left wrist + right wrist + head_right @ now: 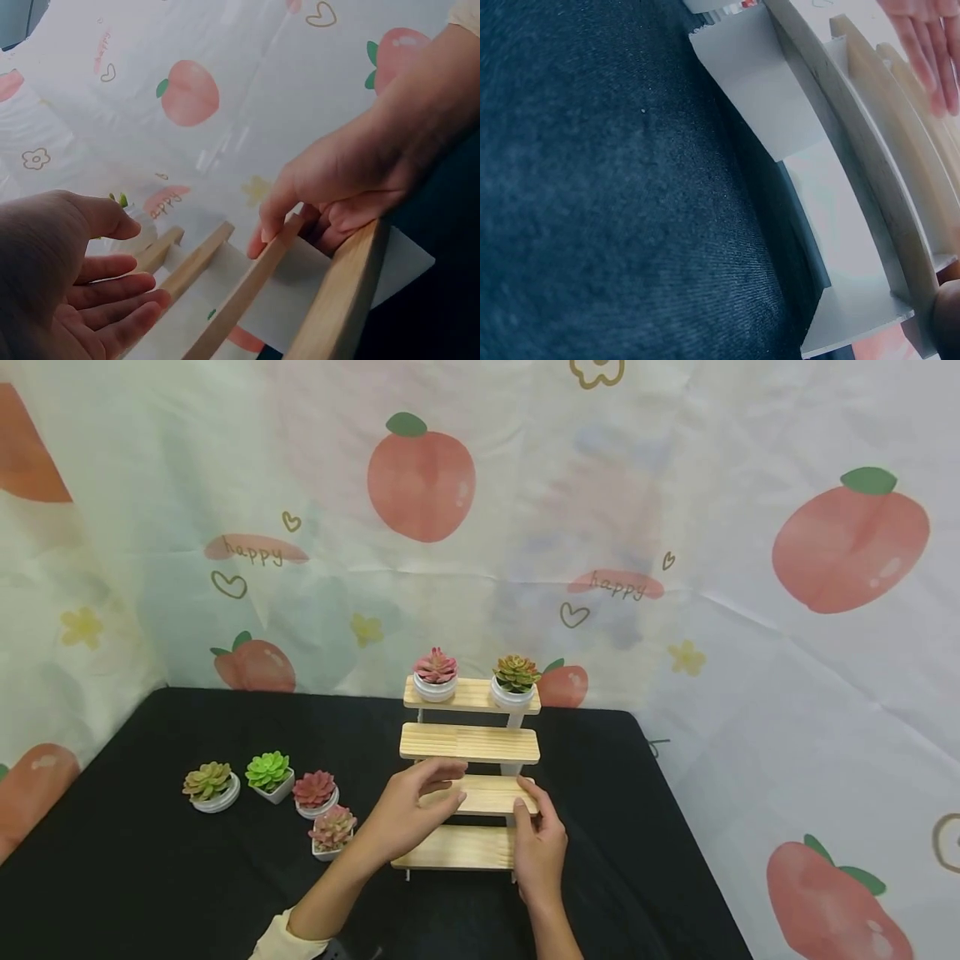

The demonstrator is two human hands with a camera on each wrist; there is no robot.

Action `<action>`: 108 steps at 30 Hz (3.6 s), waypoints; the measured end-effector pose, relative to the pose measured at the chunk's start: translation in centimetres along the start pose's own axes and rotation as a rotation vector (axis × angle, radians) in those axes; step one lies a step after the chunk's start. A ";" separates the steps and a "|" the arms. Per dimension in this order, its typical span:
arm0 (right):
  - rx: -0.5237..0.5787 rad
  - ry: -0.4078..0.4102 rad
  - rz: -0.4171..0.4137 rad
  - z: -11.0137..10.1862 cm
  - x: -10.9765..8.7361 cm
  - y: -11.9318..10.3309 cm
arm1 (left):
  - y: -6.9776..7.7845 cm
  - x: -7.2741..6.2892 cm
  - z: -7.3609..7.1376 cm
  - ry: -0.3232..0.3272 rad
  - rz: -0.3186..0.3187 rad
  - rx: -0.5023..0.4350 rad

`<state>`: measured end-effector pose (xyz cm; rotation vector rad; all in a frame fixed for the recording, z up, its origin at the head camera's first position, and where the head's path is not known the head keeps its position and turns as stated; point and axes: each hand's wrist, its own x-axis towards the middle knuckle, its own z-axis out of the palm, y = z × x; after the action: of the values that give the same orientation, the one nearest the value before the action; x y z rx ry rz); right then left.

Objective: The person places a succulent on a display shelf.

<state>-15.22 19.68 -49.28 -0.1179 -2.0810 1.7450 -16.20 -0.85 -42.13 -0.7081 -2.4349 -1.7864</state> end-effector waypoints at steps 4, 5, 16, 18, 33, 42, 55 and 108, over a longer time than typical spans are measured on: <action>-0.003 0.005 0.005 -0.2 0.0 -0.3 | -0.4 -0.8 0.0 0.004 0.017 0.046; -0.007 0.008 0.004 -0.2 -0.1 -0.3 | -0.5 -1.0 -0.1 0.010 0.026 0.056; -0.026 0.015 0.008 0.1 0.1 -0.1 | -2.1 -2.9 -3.0 0.182 0.095 0.165; -0.016 0.014 0.011 0.1 0.1 0.0 | -2.5 -3.2 -3.7 0.197 0.083 0.197; -0.010 0.016 0.008 0.1 0.2 0.4 | -4.8 -5.6 -6.9 0.271 0.015 0.330; 0.007 -0.008 0.009 0.0 0.0 0.1 | -6.2 -6.6 -7.8 0.302 0.009 0.377; 0.008 -0.007 0.004 0.0 0.0 0.0 | -7.4 -7.8 -8.4 0.312 -0.038 0.312; 0.018 -0.019 0.008 0.0 0.0 -0.1 | -9.7 -10.0 -8.5 0.223 -0.087 0.384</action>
<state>-15.19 19.66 -49.19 -0.1055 -2.0804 1.7756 -12.93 -14.19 -50.88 -0.3522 -2.5708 -1.2756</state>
